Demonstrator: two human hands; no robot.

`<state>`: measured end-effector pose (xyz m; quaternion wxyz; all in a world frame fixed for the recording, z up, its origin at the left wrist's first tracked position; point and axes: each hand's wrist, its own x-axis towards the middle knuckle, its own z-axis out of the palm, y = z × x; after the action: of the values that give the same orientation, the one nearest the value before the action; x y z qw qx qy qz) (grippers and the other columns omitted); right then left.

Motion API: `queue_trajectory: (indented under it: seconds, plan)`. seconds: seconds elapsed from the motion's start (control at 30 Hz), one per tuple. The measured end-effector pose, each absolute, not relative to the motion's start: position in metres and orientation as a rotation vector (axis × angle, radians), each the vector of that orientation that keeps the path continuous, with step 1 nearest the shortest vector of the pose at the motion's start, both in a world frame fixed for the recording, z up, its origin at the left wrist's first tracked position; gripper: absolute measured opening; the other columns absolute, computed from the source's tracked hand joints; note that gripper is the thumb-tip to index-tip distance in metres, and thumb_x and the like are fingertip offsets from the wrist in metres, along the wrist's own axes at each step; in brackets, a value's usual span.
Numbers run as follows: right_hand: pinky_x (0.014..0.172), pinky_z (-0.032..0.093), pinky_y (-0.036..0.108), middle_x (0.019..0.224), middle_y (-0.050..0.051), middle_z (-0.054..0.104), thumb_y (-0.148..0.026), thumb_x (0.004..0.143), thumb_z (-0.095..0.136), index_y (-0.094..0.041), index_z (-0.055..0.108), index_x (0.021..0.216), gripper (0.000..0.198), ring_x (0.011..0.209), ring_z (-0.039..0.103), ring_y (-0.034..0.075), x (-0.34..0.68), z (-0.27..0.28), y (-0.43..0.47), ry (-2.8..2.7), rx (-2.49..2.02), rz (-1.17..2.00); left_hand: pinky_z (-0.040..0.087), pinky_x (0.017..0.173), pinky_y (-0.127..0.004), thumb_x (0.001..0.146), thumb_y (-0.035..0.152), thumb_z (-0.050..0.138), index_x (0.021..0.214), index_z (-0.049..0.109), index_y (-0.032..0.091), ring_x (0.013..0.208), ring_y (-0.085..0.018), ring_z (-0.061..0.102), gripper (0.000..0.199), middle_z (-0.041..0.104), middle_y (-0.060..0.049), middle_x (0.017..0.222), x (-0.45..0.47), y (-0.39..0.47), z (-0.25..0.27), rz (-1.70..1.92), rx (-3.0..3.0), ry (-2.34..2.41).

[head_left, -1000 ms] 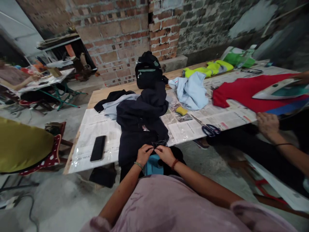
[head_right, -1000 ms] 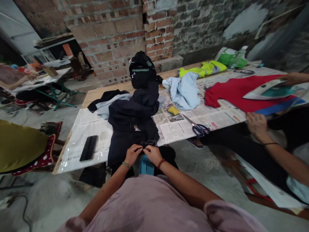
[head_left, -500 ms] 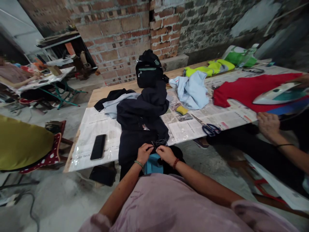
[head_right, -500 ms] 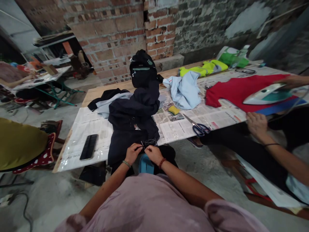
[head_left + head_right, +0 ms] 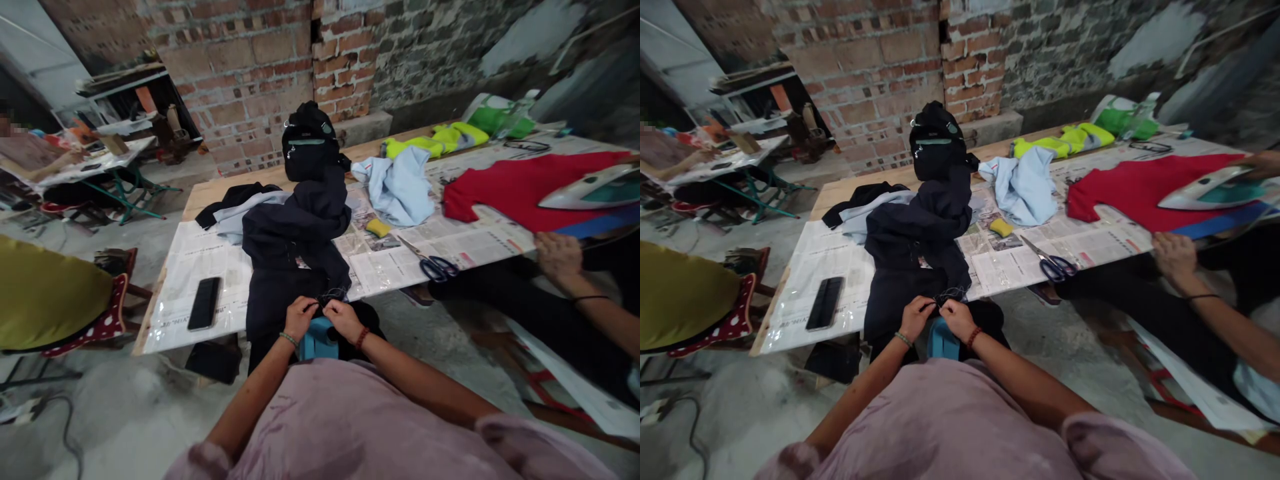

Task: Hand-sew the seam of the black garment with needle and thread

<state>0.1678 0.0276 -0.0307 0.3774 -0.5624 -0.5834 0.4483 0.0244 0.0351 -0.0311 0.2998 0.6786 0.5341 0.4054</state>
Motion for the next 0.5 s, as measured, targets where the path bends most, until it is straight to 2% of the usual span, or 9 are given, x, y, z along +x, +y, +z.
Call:
queue_trajectory:
  seconds: [0.27, 0.5]
  plan:
    - [0.047, 0.03, 0.018, 0.049, -0.005, 0.043, -0.027, 0.064, 0.047, -0.016, 0.049, 0.053, 0.016, 0.048, 0.037, 0.007, 0.177, -0.0265, 0.0231, -1.452, -1.421, 1.256, 0.047, 0.069, -0.025, 0.072, 0.02, 0.058, 0.079, 0.066, 0.018, 0.073, -0.013, 0.058, 0.011, 0.062, -0.003, 0.076, 0.0258, 0.0358, -0.0346, 1.105, 1.729, 1.46]
    - [0.035, 0.025, 0.017, 0.04, -0.008, 0.039, -0.023, 0.063, 0.046, -0.017, 0.049, 0.056, 0.01, 0.034, 0.033, 0.005, 0.1768, -0.0276, 0.0238, -1.26, -1.411, 1.482, 0.047, 0.069, -0.024, 0.072, 0.019, 0.059, 0.082, 0.066, 0.018, 0.074, -0.013, 0.058, 0.013, 0.063, -0.003, 0.078, 0.0255, 0.0357, -0.0322, 1.093, 1.733, 1.493]
